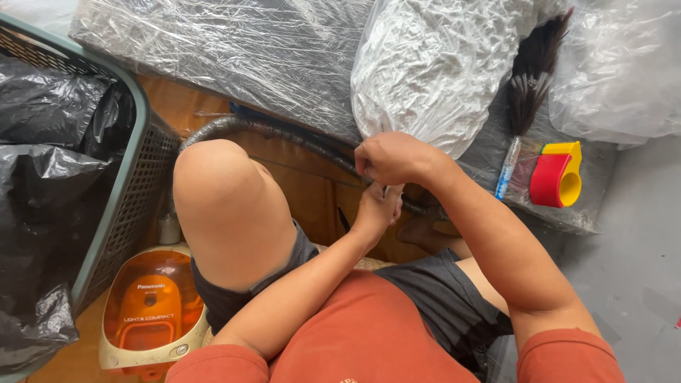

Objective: The person places a white cylindrical object into a plastic bag on a table, then uses a handheld vacuum to remove air from the bag. They tie the bag closed and secure it with tape, then roll the bag to compress the contents.

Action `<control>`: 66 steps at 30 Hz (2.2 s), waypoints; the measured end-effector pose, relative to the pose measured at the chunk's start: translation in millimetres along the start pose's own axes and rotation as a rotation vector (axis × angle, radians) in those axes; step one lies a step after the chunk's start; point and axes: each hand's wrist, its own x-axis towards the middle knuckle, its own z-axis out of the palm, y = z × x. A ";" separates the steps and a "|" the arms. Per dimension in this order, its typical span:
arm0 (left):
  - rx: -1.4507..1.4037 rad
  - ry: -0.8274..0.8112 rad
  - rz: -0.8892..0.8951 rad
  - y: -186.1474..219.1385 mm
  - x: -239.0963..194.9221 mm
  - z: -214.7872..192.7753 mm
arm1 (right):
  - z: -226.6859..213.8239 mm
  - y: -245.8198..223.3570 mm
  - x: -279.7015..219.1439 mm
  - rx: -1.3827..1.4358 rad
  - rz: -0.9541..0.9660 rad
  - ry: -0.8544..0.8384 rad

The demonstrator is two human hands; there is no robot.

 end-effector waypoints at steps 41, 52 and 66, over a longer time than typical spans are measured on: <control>0.134 -0.239 0.020 15.4 -8.8 14.6 | 158.0 41.3 -147.9 0.787 -0.295 1.132; 0.419 -0.163 0.095 -17.6 8.7 8.5 | 185.9 29.3 -150.4 1.224 0.216 1.098; 0.410 -0.174 0.091 -15.5 6.8 4.9 | 175.7 9.4 -130.6 1.712 0.337 1.082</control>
